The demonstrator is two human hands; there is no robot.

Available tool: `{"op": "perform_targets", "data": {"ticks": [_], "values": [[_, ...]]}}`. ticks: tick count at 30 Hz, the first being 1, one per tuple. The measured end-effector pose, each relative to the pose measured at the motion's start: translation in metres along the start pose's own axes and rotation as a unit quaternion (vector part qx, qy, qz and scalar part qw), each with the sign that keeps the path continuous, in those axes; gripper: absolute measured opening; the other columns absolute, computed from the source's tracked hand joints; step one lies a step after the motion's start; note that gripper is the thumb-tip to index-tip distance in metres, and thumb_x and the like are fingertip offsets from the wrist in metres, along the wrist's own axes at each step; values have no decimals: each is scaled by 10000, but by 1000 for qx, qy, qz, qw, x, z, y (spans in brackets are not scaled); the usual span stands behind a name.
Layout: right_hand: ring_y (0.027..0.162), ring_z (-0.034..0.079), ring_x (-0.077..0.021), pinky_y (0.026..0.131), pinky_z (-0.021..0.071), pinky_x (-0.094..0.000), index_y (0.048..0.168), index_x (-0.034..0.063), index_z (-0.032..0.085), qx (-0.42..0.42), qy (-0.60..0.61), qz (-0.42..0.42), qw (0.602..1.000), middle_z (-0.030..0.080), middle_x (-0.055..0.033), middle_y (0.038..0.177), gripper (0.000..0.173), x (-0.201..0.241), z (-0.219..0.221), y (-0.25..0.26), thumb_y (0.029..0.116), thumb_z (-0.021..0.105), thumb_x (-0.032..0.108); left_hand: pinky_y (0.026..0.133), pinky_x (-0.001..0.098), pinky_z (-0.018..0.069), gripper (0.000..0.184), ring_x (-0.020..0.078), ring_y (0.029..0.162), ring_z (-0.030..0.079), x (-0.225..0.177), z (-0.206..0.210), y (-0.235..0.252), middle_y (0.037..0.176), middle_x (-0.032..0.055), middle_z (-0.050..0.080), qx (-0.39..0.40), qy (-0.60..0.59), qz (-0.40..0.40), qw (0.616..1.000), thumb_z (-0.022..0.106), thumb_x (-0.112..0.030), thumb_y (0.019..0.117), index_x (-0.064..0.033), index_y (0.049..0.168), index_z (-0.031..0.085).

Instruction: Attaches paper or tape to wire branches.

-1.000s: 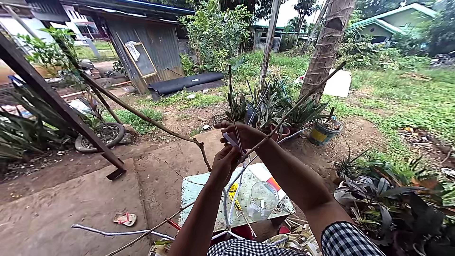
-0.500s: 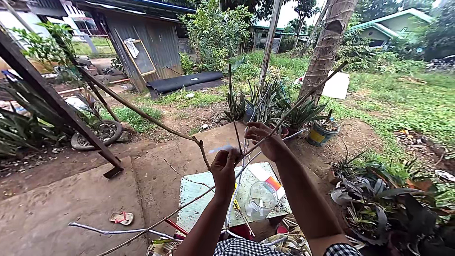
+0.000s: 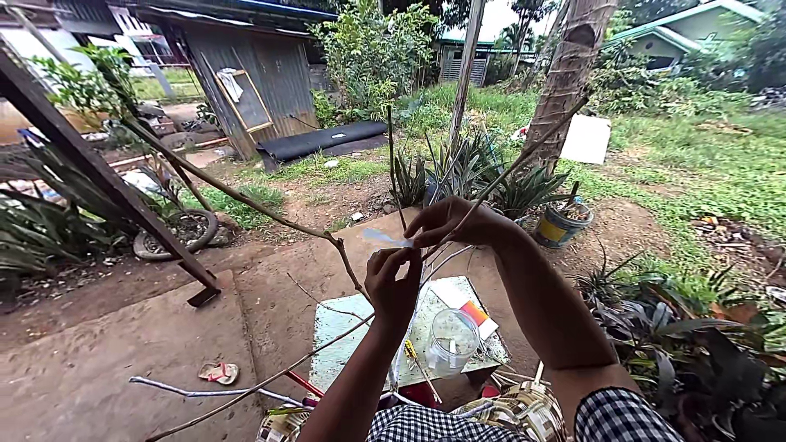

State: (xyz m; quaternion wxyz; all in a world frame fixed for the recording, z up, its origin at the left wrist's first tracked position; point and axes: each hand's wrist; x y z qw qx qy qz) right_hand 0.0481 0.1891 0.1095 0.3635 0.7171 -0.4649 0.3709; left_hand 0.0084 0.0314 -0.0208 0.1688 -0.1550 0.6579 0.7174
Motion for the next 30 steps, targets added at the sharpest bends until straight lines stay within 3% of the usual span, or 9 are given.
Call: {"op": "perform_targets", "data": {"ticks": [2,9,11,13,16,19,22,25,30], "values": [[600,545,51,586,468,-131,1070,8,729,26,-33,16,999,646,71,708,148,6,-2,3,931,726,60,797,278,539,70,103,851,663,0,1,0,877,39,710,-1,36,21,999,752,-101,890,-48,932,771],[603,572,27,576,474,-151,899,27,714,54,1,50,997,666,49,711,69,6,-5,3,948,712,75,804,306,514,104,149,887,647,-6,2,3,922,67,703,33,85,53,994,710,-120,929,-69,980,785],[583,552,26,553,447,-144,874,35,705,39,40,54,997,648,54,688,70,2,-7,0,940,710,57,803,311,538,181,152,886,655,-9,2,5,949,72,703,55,73,44,995,710,-98,918,-52,1082,768],[548,519,26,519,409,-138,804,48,671,13,57,78,995,618,56,649,137,0,-9,-5,938,696,37,755,310,516,387,131,826,652,-12,0,9,932,51,726,76,53,28,995,707,-82,905,-21,1285,662],[568,578,11,545,475,-143,796,73,657,14,123,75,989,652,52,670,168,-13,-13,-9,943,647,-7,776,295,511,534,100,888,667,-13,-8,13,1051,38,754,98,0,-2,995,720,-105,906,-25,1389,509],[612,607,-9,589,514,-171,830,111,651,10,219,24,975,668,50,719,183,-36,-11,-11,946,560,2,857,304,537,386,112,971,662,-7,-17,10,1105,87,700,93,-44,-54,993,594,-129,982,15,1332,519],[605,614,-7,603,527,-184,771,149,644,-47,241,-18,969,657,71,684,236,-52,-4,-13,961,533,65,942,306,537,321,101,1037,652,0,-23,7,1138,103,659,133,-96,-197,967,471,-111,1029,58,1293,541],[601,603,12,601,515,-173,755,177,662,-91,229,-78,966,645,103,664,268,-65,3,-18,991,542,135,896,271,552,247,52,935,661,-5,-25,9,1028,40,672,188,-153,-313,918,482,-124,1049,23,1205,605],[594,567,33,597,497,-153,780,209,681,-180,222,-129,950,615,121,660,209,-83,19,-23,979,620,232,810,273,586,150,76,799,687,-4,-20,6,853,-6,693,179,-262,-376,871,496,-46,1031,-16,1037,643]]}}
Point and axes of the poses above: each hand's wrist, its own y-axis towards the middle knuckle, its own z-axis out of the palm, x = y × z
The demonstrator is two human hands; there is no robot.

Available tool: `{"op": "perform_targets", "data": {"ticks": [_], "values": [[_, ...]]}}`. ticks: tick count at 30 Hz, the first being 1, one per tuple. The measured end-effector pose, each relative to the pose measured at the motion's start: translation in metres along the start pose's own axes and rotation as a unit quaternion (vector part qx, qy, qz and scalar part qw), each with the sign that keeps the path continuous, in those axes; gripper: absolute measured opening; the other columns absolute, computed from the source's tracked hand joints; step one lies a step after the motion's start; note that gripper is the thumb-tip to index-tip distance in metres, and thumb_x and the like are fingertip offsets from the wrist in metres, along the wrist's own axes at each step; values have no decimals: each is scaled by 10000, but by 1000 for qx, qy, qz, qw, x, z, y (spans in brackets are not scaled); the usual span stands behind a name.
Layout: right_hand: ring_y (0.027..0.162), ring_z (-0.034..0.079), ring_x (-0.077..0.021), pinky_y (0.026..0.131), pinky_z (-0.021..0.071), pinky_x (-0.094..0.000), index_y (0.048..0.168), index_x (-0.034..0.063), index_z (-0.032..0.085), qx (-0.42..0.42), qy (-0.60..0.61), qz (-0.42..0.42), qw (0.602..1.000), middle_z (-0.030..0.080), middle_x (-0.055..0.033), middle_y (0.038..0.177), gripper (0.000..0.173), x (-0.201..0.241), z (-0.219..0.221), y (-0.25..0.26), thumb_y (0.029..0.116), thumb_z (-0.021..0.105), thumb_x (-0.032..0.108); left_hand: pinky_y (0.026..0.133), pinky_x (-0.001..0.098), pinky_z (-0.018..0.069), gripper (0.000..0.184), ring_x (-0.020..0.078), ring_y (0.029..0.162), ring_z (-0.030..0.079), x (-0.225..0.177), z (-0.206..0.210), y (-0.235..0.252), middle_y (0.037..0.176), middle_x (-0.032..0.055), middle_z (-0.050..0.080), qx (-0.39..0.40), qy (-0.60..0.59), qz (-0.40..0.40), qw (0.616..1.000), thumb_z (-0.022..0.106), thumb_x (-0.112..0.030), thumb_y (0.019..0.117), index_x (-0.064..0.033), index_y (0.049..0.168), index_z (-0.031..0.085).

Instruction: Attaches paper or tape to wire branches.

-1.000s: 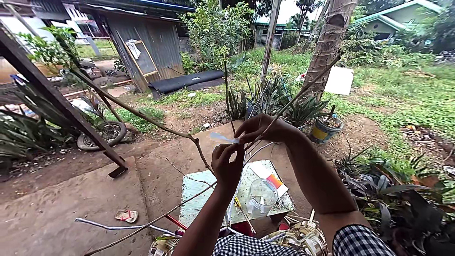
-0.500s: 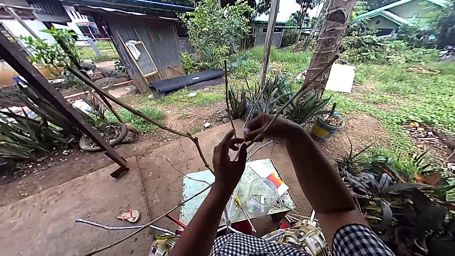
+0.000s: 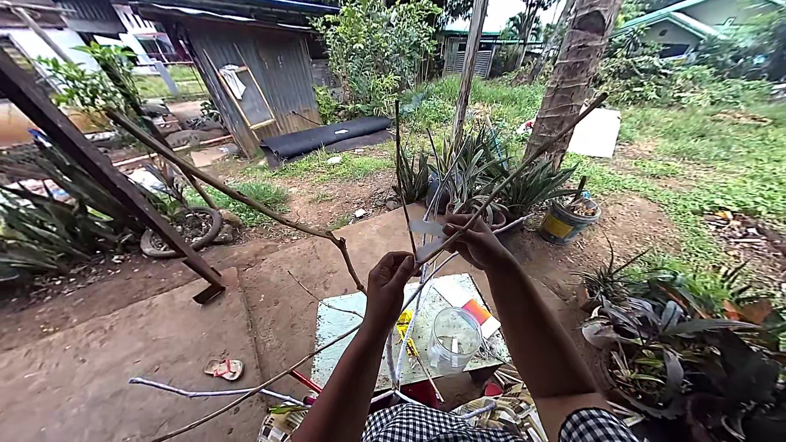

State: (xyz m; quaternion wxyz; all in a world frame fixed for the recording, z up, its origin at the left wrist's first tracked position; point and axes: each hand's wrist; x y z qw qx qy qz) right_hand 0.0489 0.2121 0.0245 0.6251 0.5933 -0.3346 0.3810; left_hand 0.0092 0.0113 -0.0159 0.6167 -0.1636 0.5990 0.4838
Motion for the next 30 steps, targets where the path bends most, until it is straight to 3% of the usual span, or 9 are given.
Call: {"op": "perform_targets", "data": {"ticks": [4,6,9,13,17,21,26,28,30], "values": [[644,575,29,601,499,-155,797,271,648,-73,51,22,996,617,125,739,404,-18,2,0,990,530,606,779,286,599,138,97,746,680,0,1,0,833,7,675,-23,-61,-24,998,483,-39,1030,-34,1024,621],[599,539,22,569,460,-165,722,273,603,-84,113,10,990,577,129,676,505,-31,2,12,1031,389,612,788,308,610,182,114,749,689,-2,1,2,832,23,675,-35,-78,-41,995,425,-49,1058,-29,1022,602],[553,513,-7,550,435,-194,615,257,542,-55,182,-21,982,526,120,587,576,-53,4,37,1037,340,592,778,322,618,242,148,753,708,-8,-2,6,867,68,689,-26,-74,-83,993,354,-72,1094,-1,1036,578],[548,523,-23,556,441,-226,594,243,525,-28,164,2,986,563,100,583,643,-75,20,62,1012,296,674,799,337,617,414,179,789,722,-11,-6,13,920,100,704,28,-68,-130,989,249,-163,1126,21,1074,616],[533,491,-61,521,419,-239,659,203,527,32,173,19,984,510,53,586,729,-77,43,64,967,227,791,867,336,591,455,207,902,720,-13,-4,17,995,146,712,60,-103,-164,979,225,-196,1134,41,1164,613],[579,548,-66,577,453,-268,644,222,584,102,310,27,945,574,72,605,662,-90,52,84,997,312,711,924,343,571,362,210,954,708,-10,-1,18,1036,150,703,60,-161,-190,967,296,-172,1131,38,1217,579],[589,565,-76,597,467,-289,610,243,576,127,346,71,927,570,82,586,650,-88,59,85,970,343,731,844,293,586,161,143,833,700,-11,8,16,917,90,701,-26,-195,-190,962,463,-86,1080,-11,1066,605],[658,620,-104,633,507,-301,669,218,594,74,290,92,950,636,40,668,699,-85,55,79,1006,217,701,801,278,597,133,133,795,705,-13,13,13,869,81,704,-69,-195,-176,962,502,-66,1062,-12,1026,618],[762,698,-126,660,570,-283,858,161,608,-52,167,113,978,726,-13,856,706,-66,55,69,1068,83,584,819,295,600,108,145,827,708,-16,18,9,890,82,702,-102,-183,-143,967,524,-48,1048,-8,1014,619]]}}
Point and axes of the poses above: each hand's wrist, its own y-axis towards the middle knuckle, its own z-axis out of the palm, x = y × z
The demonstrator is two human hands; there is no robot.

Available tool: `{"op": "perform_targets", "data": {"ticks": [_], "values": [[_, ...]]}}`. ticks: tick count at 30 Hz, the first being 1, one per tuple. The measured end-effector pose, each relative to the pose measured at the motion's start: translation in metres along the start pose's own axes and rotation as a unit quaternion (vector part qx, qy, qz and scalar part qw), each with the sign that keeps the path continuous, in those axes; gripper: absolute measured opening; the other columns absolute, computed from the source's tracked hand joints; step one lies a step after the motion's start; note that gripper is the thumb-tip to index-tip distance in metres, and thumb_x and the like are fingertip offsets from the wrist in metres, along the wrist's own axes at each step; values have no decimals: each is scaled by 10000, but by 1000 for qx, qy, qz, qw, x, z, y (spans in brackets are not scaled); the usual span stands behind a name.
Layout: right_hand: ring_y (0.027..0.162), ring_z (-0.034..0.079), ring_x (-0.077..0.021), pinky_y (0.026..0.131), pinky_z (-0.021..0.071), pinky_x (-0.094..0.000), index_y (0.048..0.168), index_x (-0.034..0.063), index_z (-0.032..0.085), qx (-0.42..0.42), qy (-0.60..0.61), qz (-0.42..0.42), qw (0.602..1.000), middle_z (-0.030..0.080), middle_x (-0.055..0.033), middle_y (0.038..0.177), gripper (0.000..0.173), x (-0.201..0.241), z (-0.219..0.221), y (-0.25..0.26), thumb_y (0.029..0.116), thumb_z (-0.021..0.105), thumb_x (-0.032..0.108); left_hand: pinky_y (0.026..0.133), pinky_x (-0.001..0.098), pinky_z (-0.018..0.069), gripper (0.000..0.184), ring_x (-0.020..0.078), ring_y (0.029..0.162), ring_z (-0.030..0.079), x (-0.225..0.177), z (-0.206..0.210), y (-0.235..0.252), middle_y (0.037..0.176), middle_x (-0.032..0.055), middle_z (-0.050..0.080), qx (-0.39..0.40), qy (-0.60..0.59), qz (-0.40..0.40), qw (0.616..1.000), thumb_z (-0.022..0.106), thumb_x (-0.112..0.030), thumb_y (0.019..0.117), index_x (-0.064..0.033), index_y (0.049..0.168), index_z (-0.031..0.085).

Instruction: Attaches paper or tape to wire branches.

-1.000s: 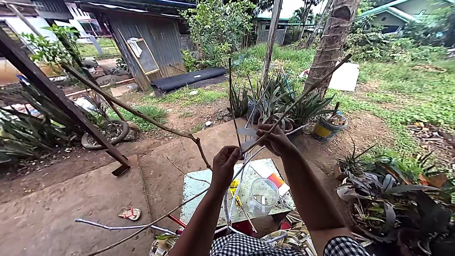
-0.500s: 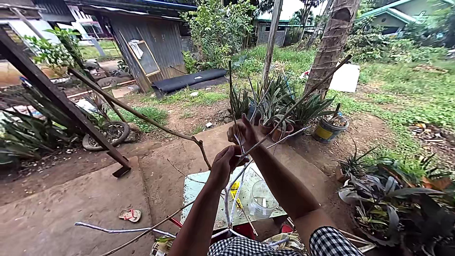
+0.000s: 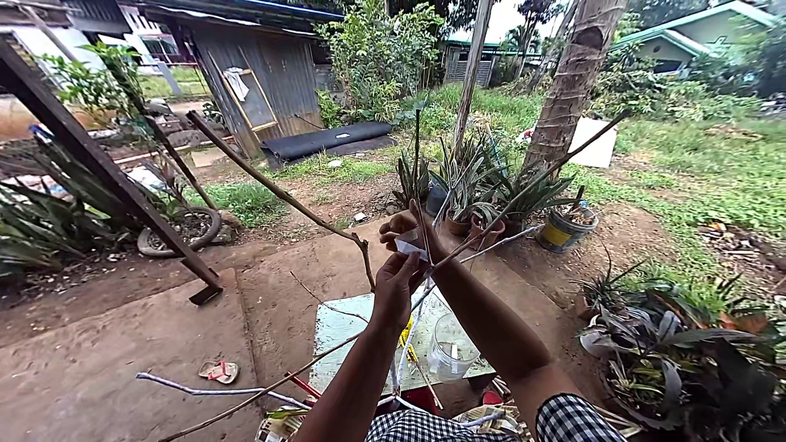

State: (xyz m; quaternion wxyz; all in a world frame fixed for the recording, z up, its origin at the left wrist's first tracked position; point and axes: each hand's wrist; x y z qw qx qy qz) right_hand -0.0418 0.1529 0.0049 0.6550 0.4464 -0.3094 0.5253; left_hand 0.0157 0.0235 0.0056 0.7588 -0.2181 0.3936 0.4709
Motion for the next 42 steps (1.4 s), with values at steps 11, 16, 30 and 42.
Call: {"op": "perform_targets", "data": {"ticks": [11,16,30,42], "values": [[568,527,77,538,448,-120,877,132,711,38,-339,-147,929,641,145,691,107,117,0,-74,930,658,55,778,219,556,49,45,895,657,19,3,3,976,-8,685,-31,221,423,878,721,-71,911,-44,951,732],[560,510,59,550,441,-122,1054,27,727,112,-382,-57,916,596,116,652,216,121,2,-78,845,746,-23,780,171,483,46,35,975,576,13,8,5,1062,-6,613,-49,229,442,866,753,-91,877,-72,917,741],[655,628,22,592,520,-156,925,115,706,199,-232,-13,952,715,84,793,211,111,-23,-67,963,539,-7,1085,372,444,462,186,1341,491,-10,7,2,1447,131,509,53,280,410,866,469,-321,1067,-8,1399,544],[675,622,15,671,524,-209,754,140,664,10,-366,-117,923,676,93,704,536,91,-52,-74,1094,336,392,719,245,584,440,86,720,673,5,-6,3,852,28,670,120,214,97,965,616,-22,977,-3,1390,465]]}}
Point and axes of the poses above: each hand's wrist, its own y-axis towards the middle knuckle, its own z-axis out of the palm, x = y × z
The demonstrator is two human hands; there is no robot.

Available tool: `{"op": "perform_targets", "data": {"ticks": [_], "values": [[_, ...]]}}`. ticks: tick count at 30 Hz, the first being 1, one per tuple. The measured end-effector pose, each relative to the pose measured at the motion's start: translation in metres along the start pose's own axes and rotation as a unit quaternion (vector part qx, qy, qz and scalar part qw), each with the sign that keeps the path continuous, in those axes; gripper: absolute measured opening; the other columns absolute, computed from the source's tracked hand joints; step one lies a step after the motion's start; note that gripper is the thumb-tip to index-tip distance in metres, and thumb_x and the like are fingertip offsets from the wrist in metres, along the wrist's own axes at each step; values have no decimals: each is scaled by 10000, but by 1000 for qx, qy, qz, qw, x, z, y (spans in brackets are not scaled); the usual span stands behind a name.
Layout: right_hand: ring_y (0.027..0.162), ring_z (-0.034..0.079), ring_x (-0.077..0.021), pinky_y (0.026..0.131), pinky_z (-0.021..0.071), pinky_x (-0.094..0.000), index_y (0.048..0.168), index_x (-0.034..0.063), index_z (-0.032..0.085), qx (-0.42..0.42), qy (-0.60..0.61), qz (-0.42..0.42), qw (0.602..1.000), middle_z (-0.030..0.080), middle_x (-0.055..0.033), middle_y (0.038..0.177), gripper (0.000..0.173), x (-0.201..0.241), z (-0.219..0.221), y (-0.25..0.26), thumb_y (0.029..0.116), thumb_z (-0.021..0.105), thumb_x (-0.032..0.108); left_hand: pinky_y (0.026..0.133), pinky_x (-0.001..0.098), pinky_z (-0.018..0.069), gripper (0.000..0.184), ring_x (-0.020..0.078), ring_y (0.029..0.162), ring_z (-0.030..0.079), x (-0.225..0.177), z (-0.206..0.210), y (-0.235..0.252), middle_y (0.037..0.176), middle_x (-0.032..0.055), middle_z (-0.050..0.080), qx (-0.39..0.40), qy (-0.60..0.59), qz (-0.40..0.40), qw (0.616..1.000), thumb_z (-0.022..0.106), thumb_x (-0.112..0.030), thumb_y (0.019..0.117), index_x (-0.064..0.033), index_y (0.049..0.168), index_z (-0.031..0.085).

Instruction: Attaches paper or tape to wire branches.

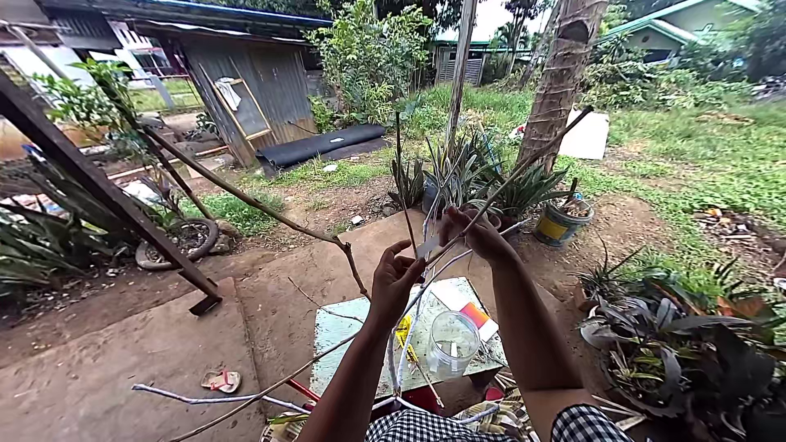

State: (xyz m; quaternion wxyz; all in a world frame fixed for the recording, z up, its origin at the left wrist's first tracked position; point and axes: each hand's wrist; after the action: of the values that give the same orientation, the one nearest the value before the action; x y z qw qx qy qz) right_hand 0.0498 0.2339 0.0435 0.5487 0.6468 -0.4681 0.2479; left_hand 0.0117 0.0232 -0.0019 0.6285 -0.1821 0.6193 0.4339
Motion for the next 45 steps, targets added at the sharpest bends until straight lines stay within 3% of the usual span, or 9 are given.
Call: {"op": "perform_targets", "data": {"ticks": [5,10,19,21,25,29,35,42,45], "values": [[920,682,-102,929,517,-413,832,85,761,-33,-141,-40,989,749,-14,869,688,-8,14,12,1094,255,471,727,299,617,256,129,707,694,3,-3,4,864,55,674,-6,-76,-24,997,531,-24,1025,-1,1277,499],[906,633,-67,928,488,-305,804,19,709,-23,-40,-77,996,699,-21,831,597,-21,45,35,1111,302,331,754,284,595,416,142,777,700,-4,-6,8,947,80,698,36,-88,-91,991,231,-198,1127,8,1165,591],[1053,682,-141,1010,510,-362,876,-2,696,27,95,-30,995,749,-83,973,767,-39,61,46,1102,108,436,814,309,600,157,163,843,707,-12,6,7,934,86,699,-110,-249,-114,955,480,-117,1078,-43,1062,617],[1056,676,-121,955,517,-349,917,-18,707,-57,46,-28,997,753,-89,1034,727,-34,53,45,1113,156,414,812,316,603,118,157,837,703,-12,12,4,906,70,696,-147,-240,-66,957,522,-85,1056,-43,1026,628],[686,585,35,673,501,-175,840,92,665,-215,-10,-101,971,649,97,745,368,8,35,35,1089,438,241,785,278,591,89,77,819,690,3,17,3,872,-19,714,-193,-136,113,965,616,-7,974,-73,989,675],[578,519,73,545,449,-121,912,76,708,3,-47,-111,993,616,125,680,25,52,17,17,894,725,69,755,242,564,76,35,790,664,7,15,4,834,-66,705,-228,-46,227,946,693,-39,919,-114,907,694],[561,446,78,529,374,-101,1166,-5,712,182,-55,-40,981,549,112,661,323,68,19,18,848,765,6,752,189,510,33,18,871,610,-7,20,4,940,-42,645,-218,56,315,922,713,-53,899,-82,908,699],[589,564,58,546,465,-136,882,81,688,227,48,17,973,645,108,683,97,49,15,21,906,655,-7,902,234,507,49,87,1050,582,-32,19,6,1078,5,627,-144,139,374,905,769,-102,885,-84,930,772],[596,602,33,555,503,-148,841,97,674,173,79,45,981,665,101,689,157,46,11,13,959,615,11,989,301,489,266,134,1186,552,-25,16,2,1217,37,615,-124,137,338,923,705,-242,950,-70,1151,735]]}}
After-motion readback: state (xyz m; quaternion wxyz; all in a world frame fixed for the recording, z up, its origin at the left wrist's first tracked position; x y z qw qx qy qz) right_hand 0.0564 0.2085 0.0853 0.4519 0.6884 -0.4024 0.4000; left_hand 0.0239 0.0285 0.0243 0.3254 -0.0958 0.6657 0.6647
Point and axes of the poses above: each hand's wrist, its own y-axis towards the middle knuckle, its own z-axis out of the palm, x = y × z
